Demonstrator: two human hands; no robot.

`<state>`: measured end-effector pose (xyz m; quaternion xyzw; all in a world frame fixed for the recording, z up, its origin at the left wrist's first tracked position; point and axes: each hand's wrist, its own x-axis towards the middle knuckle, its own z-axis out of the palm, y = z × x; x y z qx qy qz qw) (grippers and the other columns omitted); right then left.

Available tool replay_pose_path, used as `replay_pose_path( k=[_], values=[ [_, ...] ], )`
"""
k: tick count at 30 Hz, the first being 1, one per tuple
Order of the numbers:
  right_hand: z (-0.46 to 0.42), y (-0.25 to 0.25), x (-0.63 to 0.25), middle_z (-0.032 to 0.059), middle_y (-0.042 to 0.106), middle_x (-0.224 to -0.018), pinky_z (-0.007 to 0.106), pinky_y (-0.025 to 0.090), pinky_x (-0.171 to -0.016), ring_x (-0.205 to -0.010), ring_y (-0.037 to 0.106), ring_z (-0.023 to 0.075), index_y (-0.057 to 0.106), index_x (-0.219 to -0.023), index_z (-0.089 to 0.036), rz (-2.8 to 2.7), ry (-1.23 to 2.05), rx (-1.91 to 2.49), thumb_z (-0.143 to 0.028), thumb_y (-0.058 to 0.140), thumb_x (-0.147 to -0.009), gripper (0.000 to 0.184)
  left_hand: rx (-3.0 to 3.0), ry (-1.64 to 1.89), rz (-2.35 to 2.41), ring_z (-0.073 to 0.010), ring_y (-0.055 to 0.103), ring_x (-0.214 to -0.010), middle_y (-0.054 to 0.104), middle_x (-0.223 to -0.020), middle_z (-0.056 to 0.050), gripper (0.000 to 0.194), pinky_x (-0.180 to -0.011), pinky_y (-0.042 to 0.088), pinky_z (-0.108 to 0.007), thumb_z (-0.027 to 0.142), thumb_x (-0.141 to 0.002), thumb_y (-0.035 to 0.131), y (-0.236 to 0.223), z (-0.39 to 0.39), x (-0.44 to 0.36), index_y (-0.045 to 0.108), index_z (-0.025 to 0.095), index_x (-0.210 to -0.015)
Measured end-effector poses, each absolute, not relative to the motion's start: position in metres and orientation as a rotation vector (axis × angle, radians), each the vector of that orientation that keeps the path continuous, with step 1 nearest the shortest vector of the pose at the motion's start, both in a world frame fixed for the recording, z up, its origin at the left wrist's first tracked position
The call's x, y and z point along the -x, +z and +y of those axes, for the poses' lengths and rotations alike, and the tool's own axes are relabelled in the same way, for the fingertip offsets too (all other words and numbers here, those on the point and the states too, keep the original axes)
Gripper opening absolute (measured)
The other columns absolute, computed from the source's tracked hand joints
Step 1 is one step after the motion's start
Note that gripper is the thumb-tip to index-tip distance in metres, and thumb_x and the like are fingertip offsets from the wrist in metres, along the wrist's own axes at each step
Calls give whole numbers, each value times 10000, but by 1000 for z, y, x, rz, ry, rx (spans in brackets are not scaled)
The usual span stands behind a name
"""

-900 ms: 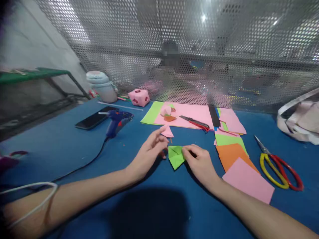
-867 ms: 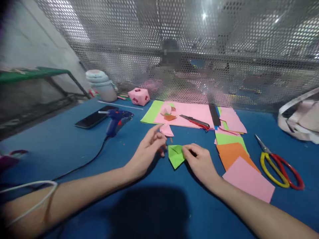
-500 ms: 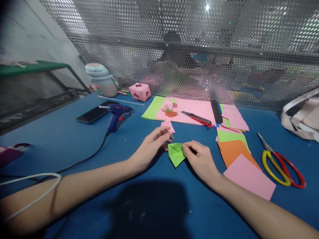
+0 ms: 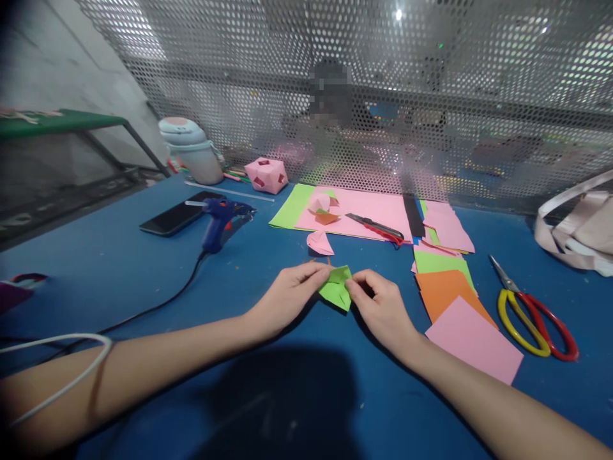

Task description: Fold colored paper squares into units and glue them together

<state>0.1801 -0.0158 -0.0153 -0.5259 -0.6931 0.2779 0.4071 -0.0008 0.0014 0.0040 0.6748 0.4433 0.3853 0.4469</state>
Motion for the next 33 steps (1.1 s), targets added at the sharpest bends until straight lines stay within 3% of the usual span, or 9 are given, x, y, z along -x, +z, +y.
replay_pose_path(
  k=[4,10,14,20,25,30,33],
  values=[
    [-13,-16,-179,-19,590,-672,225,401,-581,-615,524,111,593,-725,-181,-1756,642,1331,-299,536,-867,193,-1629,881,1032,-156,578,-885,675,-958,-16,301,-782,430,-218,296,-879,450,4,1,0,672,170,-1039],
    [-14,-16,-180,-4,633,-794,230,427,-688,-736,575,121,642,-826,-193,-1765,652,1220,-267,520,-885,155,-1606,812,1037,-156,582,-858,679,-915,-5,306,-768,435,-222,277,-869,451,3,0,-2,677,181,-1051],
    [-16,-17,-183,-5,617,-742,236,420,-665,-693,562,116,647,-785,-188,-1771,602,1179,-237,524,-884,165,-1620,793,1002,-159,584,-862,676,-925,-7,299,-767,438,-222,314,-861,478,2,-2,-4,668,182,-1050],
    [-19,-15,-181,8,630,-767,242,435,-670,-714,576,125,646,-802,-189,-1773,575,1127,-229,554,-861,117,-1702,769,1038,-151,560,-765,654,-811,-13,246,-694,428,-229,325,-838,504,-1,-3,-8,669,149,-888],
    [-22,-12,-179,23,618,-757,265,452,-676,-715,575,136,638,-769,-193,-1798,585,1100,-262,511,-882,183,-1786,756,1075,-122,502,-630,587,-658,15,205,-584,389,-221,308,-809,519,-5,-5,-8,637,151,-752],
    [-22,-13,-178,27,620,-813,256,450,-662,-725,562,140,602,-934,-193,-1799,612,1188,-340,554,-847,177,-1647,958,1125,-148,589,-786,650,-852,-22,128,-716,453,-255,247,-775,547,-6,-2,-6,606,148,-831],
    [-21,-15,-177,6,607,-747,244,419,-634,-675,539,130,592,-842,-192,-1834,574,1318,-320,558,-842,132,-1569,1027,1146,-147,603,-850,653,-933,-28,97,-754,462,-260,205,-758,561,-4,-2,-6,577,150,-836]
  ],
)
